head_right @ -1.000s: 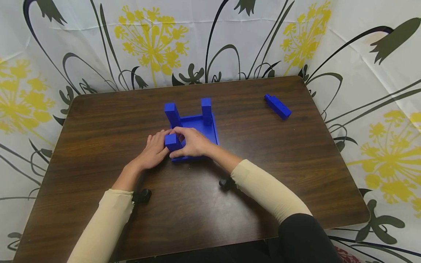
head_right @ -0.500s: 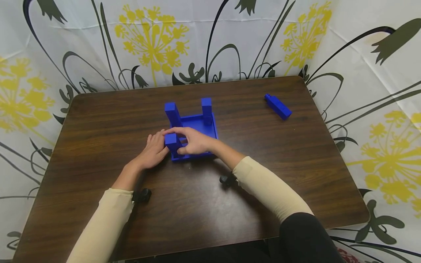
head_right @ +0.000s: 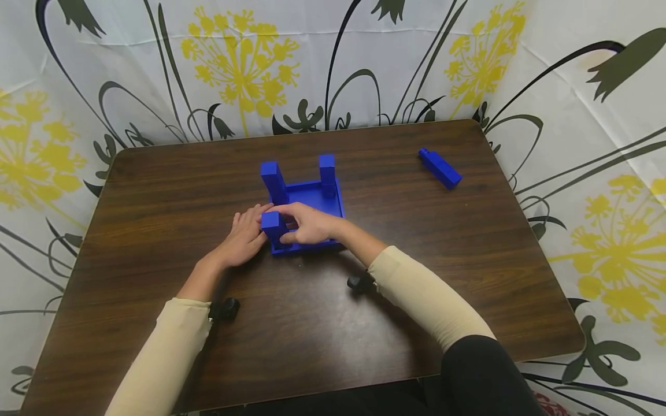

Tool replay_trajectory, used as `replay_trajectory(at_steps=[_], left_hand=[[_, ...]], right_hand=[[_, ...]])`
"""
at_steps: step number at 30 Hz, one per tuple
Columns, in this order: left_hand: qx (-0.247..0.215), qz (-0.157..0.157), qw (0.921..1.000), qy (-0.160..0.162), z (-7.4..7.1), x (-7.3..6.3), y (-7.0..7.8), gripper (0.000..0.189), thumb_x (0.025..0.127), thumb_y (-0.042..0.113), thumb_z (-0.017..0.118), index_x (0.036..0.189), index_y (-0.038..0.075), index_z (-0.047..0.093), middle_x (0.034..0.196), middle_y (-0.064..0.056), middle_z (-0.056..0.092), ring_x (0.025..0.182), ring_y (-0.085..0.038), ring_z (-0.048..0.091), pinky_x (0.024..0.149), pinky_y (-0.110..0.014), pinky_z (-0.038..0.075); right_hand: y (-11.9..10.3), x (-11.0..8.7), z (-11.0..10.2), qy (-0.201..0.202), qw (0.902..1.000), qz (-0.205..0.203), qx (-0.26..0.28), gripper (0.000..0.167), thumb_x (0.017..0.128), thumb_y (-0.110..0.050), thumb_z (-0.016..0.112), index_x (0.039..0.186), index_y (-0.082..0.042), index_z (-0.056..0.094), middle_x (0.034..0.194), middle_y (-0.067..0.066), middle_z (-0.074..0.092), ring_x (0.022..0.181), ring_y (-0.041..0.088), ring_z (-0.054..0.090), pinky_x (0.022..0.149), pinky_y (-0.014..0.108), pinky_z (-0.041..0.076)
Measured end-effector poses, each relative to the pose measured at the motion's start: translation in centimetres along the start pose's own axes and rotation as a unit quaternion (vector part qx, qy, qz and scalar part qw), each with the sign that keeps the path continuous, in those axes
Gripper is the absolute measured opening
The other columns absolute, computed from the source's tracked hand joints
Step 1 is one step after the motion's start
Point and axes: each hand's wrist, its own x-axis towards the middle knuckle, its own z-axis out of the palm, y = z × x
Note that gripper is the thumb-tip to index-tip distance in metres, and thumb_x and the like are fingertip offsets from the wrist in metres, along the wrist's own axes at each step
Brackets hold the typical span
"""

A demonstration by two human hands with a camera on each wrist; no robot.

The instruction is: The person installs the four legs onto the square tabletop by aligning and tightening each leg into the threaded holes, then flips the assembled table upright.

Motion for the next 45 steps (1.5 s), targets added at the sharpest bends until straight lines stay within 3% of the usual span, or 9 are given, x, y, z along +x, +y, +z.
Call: replay_trajectory(at_steps=[7,16,30,45], left_hand=[[0.001,-0.001,1.0000,0.001,-0.2,0.0,0.2,0.058,0.103,0.025,0.043,0.155,0.016,0.018,0.156,-0.018,0.021,0.147,-0.038,0.009,0.109,-0.065,-0.003],[-0.002,-0.010,0.9999,-0.004,0.0,0.1,0.0,0.057,0.104,0.030,0.040,0.155,0.017,0.017,0.156,-0.020,0.021,0.147,-0.038,0.009,0.109,-0.066,-0.003],[-0.004,-0.010,0.9999,-0.007,0.0,0.2,0.0,0.059,0.103,0.025,0.042,0.155,0.016,0.016,0.156,-0.021,0.019,0.147,-0.039,0.009,0.109,-0.065,-0.003],[-0.001,-0.012,0.9999,-0.007,0.1,0.3,-0.1,0.058,0.105,0.034,0.040,0.155,0.017,0.016,0.156,-0.021,0.020,0.147,-0.038,0.009,0.109,-0.065,-0.003]], right_hand=[[-0.1,0.0,-0.1,0.017,0.9994,0.020,-0.020,0.057,0.087,0.007,0.068,0.139,0.010,0.044,0.139,0.023,0.051,0.130,0.021,0.050,0.103,0.033,0.041],[-0.5,0.0,0.2,0.064,0.9931,0.062,-0.076,0.057,0.082,-0.004,0.079,0.132,0.000,0.054,0.127,0.011,0.058,0.117,0.018,0.057,0.094,0.029,0.048],[-0.6,0.1,0.7,0.100,0.9861,0.069,-0.114,0.053,0.078,-0.011,0.084,0.124,-0.003,0.059,0.118,0.007,0.063,0.112,0.016,0.058,0.087,0.026,0.051],[-0.3,0.3,1.1,0.135,0.9763,0.074,-0.152,0.049,0.076,-0.019,0.087,0.116,-0.009,0.061,0.108,0.001,0.065,0.102,0.012,0.060,0.082,0.025,0.052]])
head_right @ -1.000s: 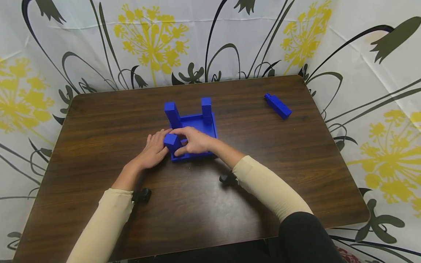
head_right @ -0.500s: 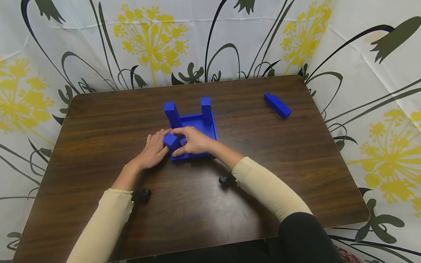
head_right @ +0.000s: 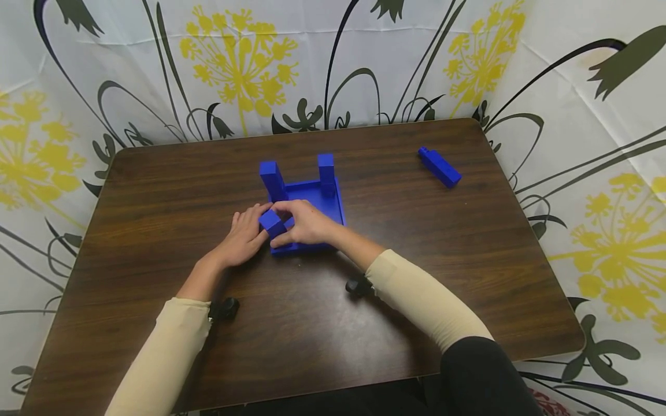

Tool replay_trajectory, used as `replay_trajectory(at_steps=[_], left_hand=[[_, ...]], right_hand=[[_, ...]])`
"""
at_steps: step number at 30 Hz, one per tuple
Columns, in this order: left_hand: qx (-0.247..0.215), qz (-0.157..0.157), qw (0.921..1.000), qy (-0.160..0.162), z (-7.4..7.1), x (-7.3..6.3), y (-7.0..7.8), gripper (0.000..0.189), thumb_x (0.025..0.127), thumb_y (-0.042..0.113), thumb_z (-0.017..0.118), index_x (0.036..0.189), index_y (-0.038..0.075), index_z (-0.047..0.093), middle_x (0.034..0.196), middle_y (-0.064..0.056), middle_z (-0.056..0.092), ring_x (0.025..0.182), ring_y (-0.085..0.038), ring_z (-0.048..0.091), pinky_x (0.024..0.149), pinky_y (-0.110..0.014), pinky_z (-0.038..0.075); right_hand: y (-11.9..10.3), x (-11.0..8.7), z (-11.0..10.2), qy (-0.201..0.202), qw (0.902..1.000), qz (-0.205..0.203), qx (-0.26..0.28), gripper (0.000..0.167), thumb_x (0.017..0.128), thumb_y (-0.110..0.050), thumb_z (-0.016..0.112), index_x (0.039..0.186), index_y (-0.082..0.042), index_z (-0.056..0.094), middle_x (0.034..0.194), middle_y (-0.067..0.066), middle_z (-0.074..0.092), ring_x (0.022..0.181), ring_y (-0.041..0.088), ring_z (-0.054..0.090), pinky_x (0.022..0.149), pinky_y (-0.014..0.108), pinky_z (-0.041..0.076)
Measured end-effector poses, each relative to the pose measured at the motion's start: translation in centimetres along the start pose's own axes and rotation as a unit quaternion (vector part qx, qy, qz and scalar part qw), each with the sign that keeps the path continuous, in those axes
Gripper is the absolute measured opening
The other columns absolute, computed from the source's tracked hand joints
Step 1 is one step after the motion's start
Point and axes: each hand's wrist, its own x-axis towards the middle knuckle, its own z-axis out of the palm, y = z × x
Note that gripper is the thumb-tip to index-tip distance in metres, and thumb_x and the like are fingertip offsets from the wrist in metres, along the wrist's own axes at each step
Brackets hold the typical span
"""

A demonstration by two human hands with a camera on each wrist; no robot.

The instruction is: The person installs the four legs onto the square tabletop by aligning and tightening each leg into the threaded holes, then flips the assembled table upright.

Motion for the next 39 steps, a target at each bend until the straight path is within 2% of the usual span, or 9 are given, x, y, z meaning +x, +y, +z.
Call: replay_trajectory(at_steps=[12,18,24,33,39], left_hand=[[0.007,0.004,1.0000,0.004,-0.1,-0.1,0.2,0.058,0.106,0.036,0.039,0.155,0.015,0.017,0.154,-0.021,0.023,0.146,-0.039,0.010,0.109,-0.065,-0.002],[0.005,0.007,0.9999,0.007,-0.2,-0.1,0.3,0.058,0.106,0.037,0.039,0.155,0.015,0.018,0.155,-0.020,0.023,0.146,-0.038,0.011,0.110,-0.065,-0.002],[0.005,0.005,0.9999,0.008,-0.1,-0.1,0.2,0.058,0.105,0.040,0.038,0.154,0.015,0.018,0.155,-0.020,0.022,0.146,-0.038,0.011,0.110,-0.065,-0.002],[0.002,0.006,1.0000,0.005,0.0,0.0,0.0,0.059,0.105,0.041,0.038,0.155,0.016,0.018,0.156,-0.020,0.021,0.147,-0.038,0.010,0.110,-0.065,-0.002],[0.002,0.004,1.0000,0.004,0.0,0.0,0.0,0.059,0.106,0.041,0.038,0.155,0.016,0.017,0.156,-0.020,0.021,0.147,-0.038,0.009,0.110,-0.065,-0.003]], right_hand=[[-0.1,0.1,0.6,0.051,0.9974,-0.007,-0.051,0.043,0.073,-0.027,0.088,0.105,-0.013,0.063,0.093,-0.004,0.066,0.091,0.011,0.062,0.083,0.031,0.050],[-0.3,0.0,0.9,0.069,0.9947,-0.005,-0.076,0.043,0.072,-0.029,0.089,0.102,-0.014,0.062,0.091,-0.004,0.066,0.089,0.011,0.062,0.083,0.033,0.049],[-0.4,0.0,1.1,0.071,0.9932,-0.002,-0.092,0.042,0.073,-0.030,0.088,0.101,-0.015,0.060,0.093,-0.004,0.066,0.089,0.011,0.061,0.083,0.034,0.049],[-0.4,0.0,1.0,0.069,0.9925,-0.021,-0.099,0.045,0.073,-0.032,0.088,0.101,-0.015,0.058,0.094,-0.003,0.065,0.089,0.012,0.060,0.084,0.037,0.049],[-0.4,-0.1,0.9,0.059,0.9924,-0.014,-0.107,0.053,0.071,-0.036,0.089,0.109,-0.015,0.059,0.101,-0.003,0.066,0.095,0.012,0.060,0.086,0.037,0.049]])
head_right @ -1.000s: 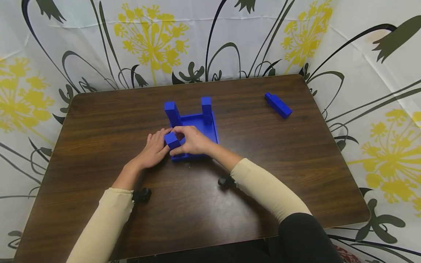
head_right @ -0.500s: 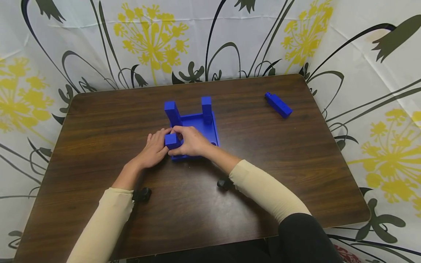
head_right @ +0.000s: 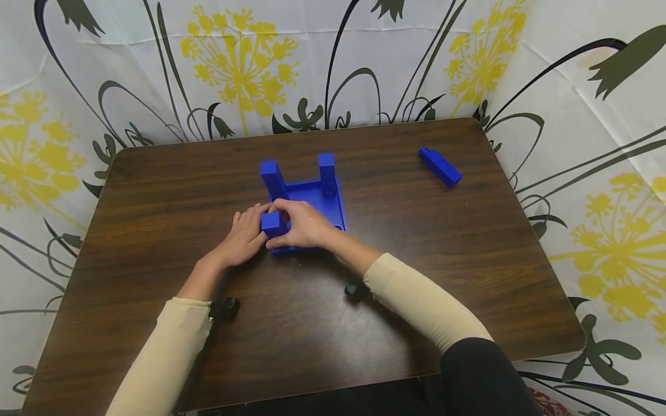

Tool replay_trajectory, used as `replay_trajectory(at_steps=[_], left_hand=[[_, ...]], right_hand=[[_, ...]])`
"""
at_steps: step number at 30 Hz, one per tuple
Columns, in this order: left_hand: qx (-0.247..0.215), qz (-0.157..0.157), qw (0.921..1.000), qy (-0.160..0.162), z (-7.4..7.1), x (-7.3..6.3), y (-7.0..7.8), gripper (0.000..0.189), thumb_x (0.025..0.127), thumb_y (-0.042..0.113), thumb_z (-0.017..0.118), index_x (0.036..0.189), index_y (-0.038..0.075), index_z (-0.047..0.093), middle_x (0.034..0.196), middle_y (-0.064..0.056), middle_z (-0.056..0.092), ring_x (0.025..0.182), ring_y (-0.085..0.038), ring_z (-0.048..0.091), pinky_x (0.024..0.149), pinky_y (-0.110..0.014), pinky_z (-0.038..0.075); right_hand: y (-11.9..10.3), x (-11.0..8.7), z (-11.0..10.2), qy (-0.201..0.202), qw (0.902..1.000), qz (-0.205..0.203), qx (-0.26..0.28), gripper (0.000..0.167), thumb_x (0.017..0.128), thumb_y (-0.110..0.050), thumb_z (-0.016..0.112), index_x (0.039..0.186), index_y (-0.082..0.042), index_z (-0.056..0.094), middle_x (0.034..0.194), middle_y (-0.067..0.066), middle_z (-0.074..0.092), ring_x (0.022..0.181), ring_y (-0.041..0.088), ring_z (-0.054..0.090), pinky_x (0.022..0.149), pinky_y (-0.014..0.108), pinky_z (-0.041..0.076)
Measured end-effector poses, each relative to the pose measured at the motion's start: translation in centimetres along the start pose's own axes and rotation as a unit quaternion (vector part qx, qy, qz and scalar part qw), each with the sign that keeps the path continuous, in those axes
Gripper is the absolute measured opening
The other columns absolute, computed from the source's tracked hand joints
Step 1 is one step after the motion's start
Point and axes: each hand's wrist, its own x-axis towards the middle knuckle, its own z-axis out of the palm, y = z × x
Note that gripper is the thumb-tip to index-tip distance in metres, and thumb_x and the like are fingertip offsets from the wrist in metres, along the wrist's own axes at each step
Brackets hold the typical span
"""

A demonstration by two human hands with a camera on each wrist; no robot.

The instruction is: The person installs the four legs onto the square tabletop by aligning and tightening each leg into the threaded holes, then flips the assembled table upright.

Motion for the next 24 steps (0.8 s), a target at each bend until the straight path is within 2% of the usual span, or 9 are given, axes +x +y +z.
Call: replay_trajectory(at_steps=[3,6,9,15,18,22,24], left_hand=[[0.000,0.003,1.0000,0.002,0.0,0.0,0.0,0.059,0.106,0.040,0.038,0.154,0.014,0.018,0.156,-0.020,0.021,0.146,-0.039,0.010,0.109,-0.066,-0.003],[0.000,0.006,1.0000,0.007,0.0,-0.1,0.0,0.057,0.106,0.039,0.039,0.153,0.013,0.020,0.154,-0.020,0.024,0.146,-0.039,0.011,0.109,-0.066,-0.003],[0.003,0.009,0.9999,0.009,0.0,-0.1,0.0,0.054,0.106,0.036,0.039,0.151,0.012,0.021,0.150,-0.020,0.028,0.146,-0.039,0.012,0.109,-0.066,-0.003],[0.005,0.009,0.9999,0.009,0.0,0.0,-0.1,0.053,0.106,0.034,0.040,0.150,0.010,0.023,0.149,-0.021,0.029,0.146,-0.040,0.012,0.109,-0.065,-0.003],[-0.002,0.009,0.9999,0.008,0.0,-0.1,-0.1,0.055,0.105,0.032,0.040,0.153,0.012,0.021,0.153,-0.019,0.026,0.146,-0.039,0.011,0.109,-0.066,-0.003],[-0.007,0.008,0.9999,0.004,-0.1,-0.1,0.0,0.057,0.104,0.028,0.041,0.155,0.015,0.020,0.156,-0.018,0.021,0.146,-0.038,0.009,0.109,-0.066,-0.005],[-0.006,0.007,0.9999,0.002,-0.1,-0.1,0.1,0.058,0.103,0.026,0.042,0.155,0.015,0.019,0.156,-0.018,0.021,0.146,-0.038,0.008,0.109,-0.065,-0.005]], right_hand=[[0.1,0.0,-0.1,-0.015,0.9998,0.001,0.013,0.061,0.072,-0.035,0.089,0.120,-0.014,0.058,0.113,0.000,0.065,0.103,0.013,0.059,0.090,0.039,0.049],[0.3,0.0,-0.3,-0.039,0.9974,-0.012,0.059,0.066,0.076,-0.026,0.087,0.132,-0.010,0.055,0.131,0.004,0.058,0.118,0.016,0.055,0.093,0.040,0.049],[0.5,0.0,-0.5,-0.066,0.9918,-0.034,0.104,0.067,0.081,-0.014,0.081,0.140,-0.007,0.049,0.142,0.006,0.050,0.129,0.016,0.047,0.098,0.039,0.046],[0.6,0.2,-0.9,-0.107,0.9831,-0.070,0.131,0.068,0.082,0.001,0.066,0.145,-0.006,0.044,0.147,0.007,0.046,0.136,0.015,0.039,0.108,0.038,0.036],[0.8,0.3,-1.0,-0.131,0.9729,-0.075,0.175,0.066,0.082,0.007,0.060,0.145,-0.001,0.044,0.146,0.013,0.046,0.137,0.021,0.040,0.110,0.038,0.033],[1.0,0.3,-1.1,-0.153,0.9611,-0.067,0.220,0.062,0.083,0.010,0.059,0.143,0.003,0.045,0.141,0.019,0.051,0.134,0.023,0.045,0.109,0.037,0.035],[0.9,0.3,-1.3,-0.158,0.9616,-0.059,0.217,0.060,0.085,0.009,0.060,0.143,0.002,0.045,0.140,0.018,0.052,0.132,0.020,0.047,0.107,0.035,0.037]])
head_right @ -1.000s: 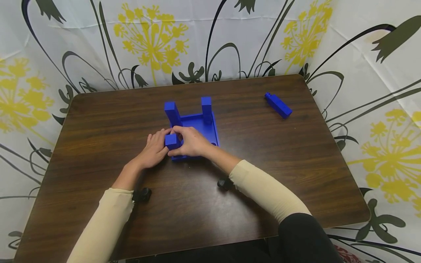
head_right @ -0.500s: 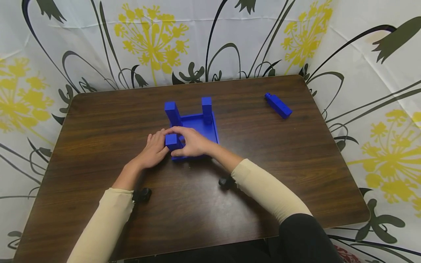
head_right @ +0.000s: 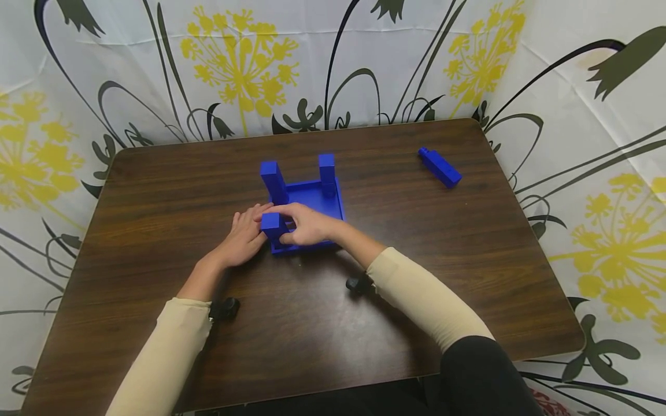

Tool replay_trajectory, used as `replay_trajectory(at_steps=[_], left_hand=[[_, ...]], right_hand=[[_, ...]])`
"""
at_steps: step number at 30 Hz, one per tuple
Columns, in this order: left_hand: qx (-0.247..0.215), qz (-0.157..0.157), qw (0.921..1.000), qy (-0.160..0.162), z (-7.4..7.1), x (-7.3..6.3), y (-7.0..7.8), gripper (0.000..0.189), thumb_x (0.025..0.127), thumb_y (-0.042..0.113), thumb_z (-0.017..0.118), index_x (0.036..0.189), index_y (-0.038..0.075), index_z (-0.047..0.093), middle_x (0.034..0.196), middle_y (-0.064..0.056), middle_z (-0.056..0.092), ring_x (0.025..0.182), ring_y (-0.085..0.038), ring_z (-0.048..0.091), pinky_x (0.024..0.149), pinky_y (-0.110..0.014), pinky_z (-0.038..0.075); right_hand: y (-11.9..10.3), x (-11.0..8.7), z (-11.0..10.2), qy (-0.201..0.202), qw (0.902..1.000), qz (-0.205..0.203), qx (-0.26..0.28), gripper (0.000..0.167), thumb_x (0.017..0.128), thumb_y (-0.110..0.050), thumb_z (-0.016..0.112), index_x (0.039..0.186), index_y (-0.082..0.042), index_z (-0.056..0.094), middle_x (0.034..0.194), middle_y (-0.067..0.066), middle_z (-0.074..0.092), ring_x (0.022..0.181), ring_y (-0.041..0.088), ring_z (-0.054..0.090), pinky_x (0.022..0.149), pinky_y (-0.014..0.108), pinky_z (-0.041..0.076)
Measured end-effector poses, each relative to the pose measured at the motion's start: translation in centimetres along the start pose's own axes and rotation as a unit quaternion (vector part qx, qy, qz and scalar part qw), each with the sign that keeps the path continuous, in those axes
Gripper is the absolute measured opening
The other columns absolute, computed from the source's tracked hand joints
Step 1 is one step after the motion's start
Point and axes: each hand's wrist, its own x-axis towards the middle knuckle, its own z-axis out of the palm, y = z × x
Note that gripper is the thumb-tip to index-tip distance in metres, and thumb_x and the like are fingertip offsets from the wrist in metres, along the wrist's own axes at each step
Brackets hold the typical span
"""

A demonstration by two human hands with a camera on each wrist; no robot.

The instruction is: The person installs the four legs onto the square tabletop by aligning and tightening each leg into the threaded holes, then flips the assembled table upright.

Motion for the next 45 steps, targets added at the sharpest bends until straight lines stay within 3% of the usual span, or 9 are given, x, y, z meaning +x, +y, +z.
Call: replay_trajectory(at_steps=[12,19,24,35,45], left_hand=[[0.003,0.004,1.0000,0.002,0.0,0.0,-0.2,0.059,0.102,0.023,0.043,0.155,0.015,0.019,0.155,-0.019,0.022,0.146,-0.039,0.009,0.108,-0.066,-0.003],[-0.003,-0.004,1.0000,-0.002,0.0,0.1,0.0,0.058,0.103,0.026,0.042,0.155,0.016,0.017,0.156,-0.020,0.021,0.147,-0.038,0.009,0.109,-0.065,-0.004],[0.001,-0.008,1.0000,-0.004,0.0,0.1,-0.1,0.058,0.104,0.027,0.042,0.155,0.016,0.017,0.156,-0.020,0.020,0.147,-0.038,0.009,0.110,-0.065,-0.004],[0.006,-0.008,0.9999,-0.003,0.2,0.2,-0.2,0.059,0.106,0.040,0.037,0.155,0.016,0.017,0.156,-0.019,0.021,0.147,-0.038,0.009,0.110,-0.065,-0.003],[0.008,-0.006,0.9999,-0.006,0.2,0.1,-0.2,0.059,0.106,0.041,0.036,0.155,0.016,0.016,0.156,-0.018,0.021,0.147,-0.037,0.008,0.110,-0.065,-0.003]], right_hand=[[-0.2,-0.2,-0.2,0.016,0.9994,0.030,-0.010,0.055,0.087,0.000,0.071,0.137,0.003,0.050,0.137,0.016,0.053,0.125,0.019,0.052,0.100,0.033,0.044],[-0.4,-0.1,0.0,0.048,0.9972,0.035,-0.046,0.045,0.083,-0.009,0.079,0.123,-0.006,0.057,0.119,0.006,0.060,0.111,0.017,0.057,0.091,0.031,0.050],[-0.3,0.0,0.2,0.066,0.9950,0.039,-0.064,0.044,0.081,-0.013,0.082,0.119,-0.008,0.059,0.115,0.004,0.062,0.107,0.015,0.058,0.087,0.028,0.052],[-0.3,0.2,0.7,0.109,0.9866,0.050,-0.111,0.046,0.076,-0.020,0.086,0.114,-0.012,0.061,0.107,0.001,0.064,0.101,0.012,0.059,0.080,0.025,0.053],[-0.2,0.2,1.4,0.156,0.9749,0.048,-0.151,0.042,0.075,-0.024,0.087,0.106,-0.014,0.061,0.095,-0.002,0.065,0.093,0.011,0.061,0.078,0.033,0.055]])
